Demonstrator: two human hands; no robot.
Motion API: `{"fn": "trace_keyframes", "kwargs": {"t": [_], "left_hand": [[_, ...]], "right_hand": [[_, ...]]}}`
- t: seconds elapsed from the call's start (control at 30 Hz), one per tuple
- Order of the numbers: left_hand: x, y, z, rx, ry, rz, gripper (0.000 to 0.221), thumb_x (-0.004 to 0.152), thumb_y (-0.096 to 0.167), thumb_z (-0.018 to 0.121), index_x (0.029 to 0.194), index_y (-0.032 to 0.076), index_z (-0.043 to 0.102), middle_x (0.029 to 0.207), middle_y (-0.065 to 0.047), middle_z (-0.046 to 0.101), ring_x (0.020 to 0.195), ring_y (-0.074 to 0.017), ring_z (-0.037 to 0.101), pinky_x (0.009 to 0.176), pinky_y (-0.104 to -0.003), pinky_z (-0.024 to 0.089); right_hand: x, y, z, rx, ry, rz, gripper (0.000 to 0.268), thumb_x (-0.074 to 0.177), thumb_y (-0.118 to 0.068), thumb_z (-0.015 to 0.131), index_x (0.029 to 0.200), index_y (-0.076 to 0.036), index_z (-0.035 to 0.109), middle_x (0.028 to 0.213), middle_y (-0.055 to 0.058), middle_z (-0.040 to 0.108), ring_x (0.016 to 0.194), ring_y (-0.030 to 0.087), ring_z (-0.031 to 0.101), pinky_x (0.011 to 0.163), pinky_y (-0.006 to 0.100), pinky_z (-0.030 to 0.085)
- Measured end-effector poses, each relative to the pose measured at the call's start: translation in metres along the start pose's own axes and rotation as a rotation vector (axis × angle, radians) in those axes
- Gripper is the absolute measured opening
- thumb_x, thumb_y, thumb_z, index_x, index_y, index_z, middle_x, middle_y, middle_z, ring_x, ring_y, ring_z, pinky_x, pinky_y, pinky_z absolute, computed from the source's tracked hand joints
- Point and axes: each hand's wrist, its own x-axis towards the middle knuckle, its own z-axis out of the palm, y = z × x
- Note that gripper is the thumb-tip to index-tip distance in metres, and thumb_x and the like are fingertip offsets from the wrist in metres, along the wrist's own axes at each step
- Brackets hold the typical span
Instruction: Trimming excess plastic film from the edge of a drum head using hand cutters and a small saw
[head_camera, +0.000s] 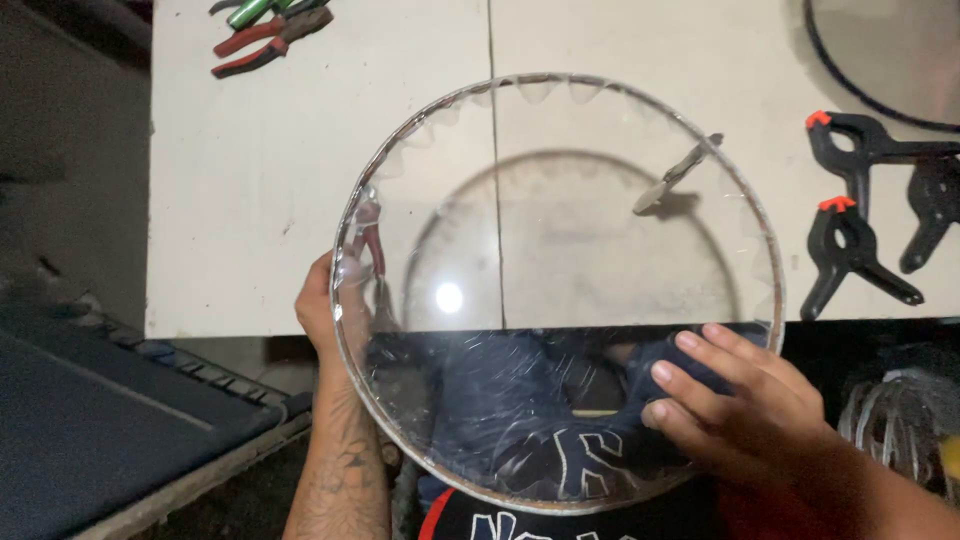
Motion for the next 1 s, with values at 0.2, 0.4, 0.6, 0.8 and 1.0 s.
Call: {"fn": "trace_keyframes", "kwargs": {"t": [0.2, 0.4, 0.6, 0.8, 1.0], "left_hand": [[-0.004, 0.054, -0.029, -0.864, -0.147, -0.388, 0.049, 0.106, 0.028, 0.04, 0.115, -0.012, 0.066, 0.087, -0.028, 0.072, 0.075, -0.0344, 0.073, 0.07, -0.039, 0.062], [-0.009, 0.061, -0.043, -1.006, -0.325, -0.244, 0.045, 0.099, 0.021, 0.049, 0.124, -0.015, 0.062, 0.092, -0.027, 0.068, 0.077, -0.0373, 0.068, 0.075, -0.043, 0.059], [-0.012, 0.072, -0.042, -0.963, -0.25, -0.273, 0.042, 0.094, 0.012, 0.051, 0.122, -0.017, 0.061, 0.085, -0.025, 0.067, 0.071, -0.0336, 0.066, 0.069, -0.045, 0.061], [-0.017, 0.081, -0.048, -0.99, -0.274, -0.303, 0.047, 0.093, 0.014, 0.054, 0.127, -0.016, 0.061, 0.08, -0.017, 0.061, 0.065, -0.0272, 0.06, 0.067, -0.039, 0.06], [-0.019, 0.081, -0.047, -1.029, -0.299, -0.304, 0.043, 0.092, 0.012, 0.053, 0.123, -0.016, 0.063, 0.071, -0.014, 0.052, 0.061, -0.0253, 0.05, 0.066, -0.04, 0.051]], "right_hand": [[-0.007, 0.012, 0.005, 0.006, 0.048, -0.062, 0.014, 0.101, -0.019, 0.053, 0.11, -0.02, 0.065, 0.123, 0.004, 0.07, 0.118, 0.04, 0.068, 0.105, 0.057, 0.055], [-0.027, 0.03, 0.022, -0.044, 0.094, -0.217, 0.036, 0.097, -0.024, 0.077, 0.127, -0.018, 0.058, 0.132, 0.01, 0.066, 0.111, 0.045, 0.072, 0.099, 0.064, 0.06], [-0.031, 0.039, 0.018, -0.131, 0.102, -0.225, 0.035, 0.099, -0.025, 0.083, 0.128, -0.017, 0.065, 0.13, 0.008, 0.069, 0.106, 0.042, 0.076, 0.095, 0.06, 0.064], [-0.044, 0.044, 0.019, -0.062, -0.006, -0.225, 0.022, 0.098, -0.024, 0.071, 0.118, -0.017, 0.071, 0.131, 0.013, 0.069, 0.109, 0.054, 0.074, 0.093, 0.071, 0.063], [-0.046, 0.042, 0.021, -0.026, 0.038, -0.207, 0.029, 0.1, -0.025, 0.074, 0.126, -0.014, 0.066, 0.133, 0.014, 0.068, 0.115, 0.054, 0.072, 0.099, 0.072, 0.061]]}}
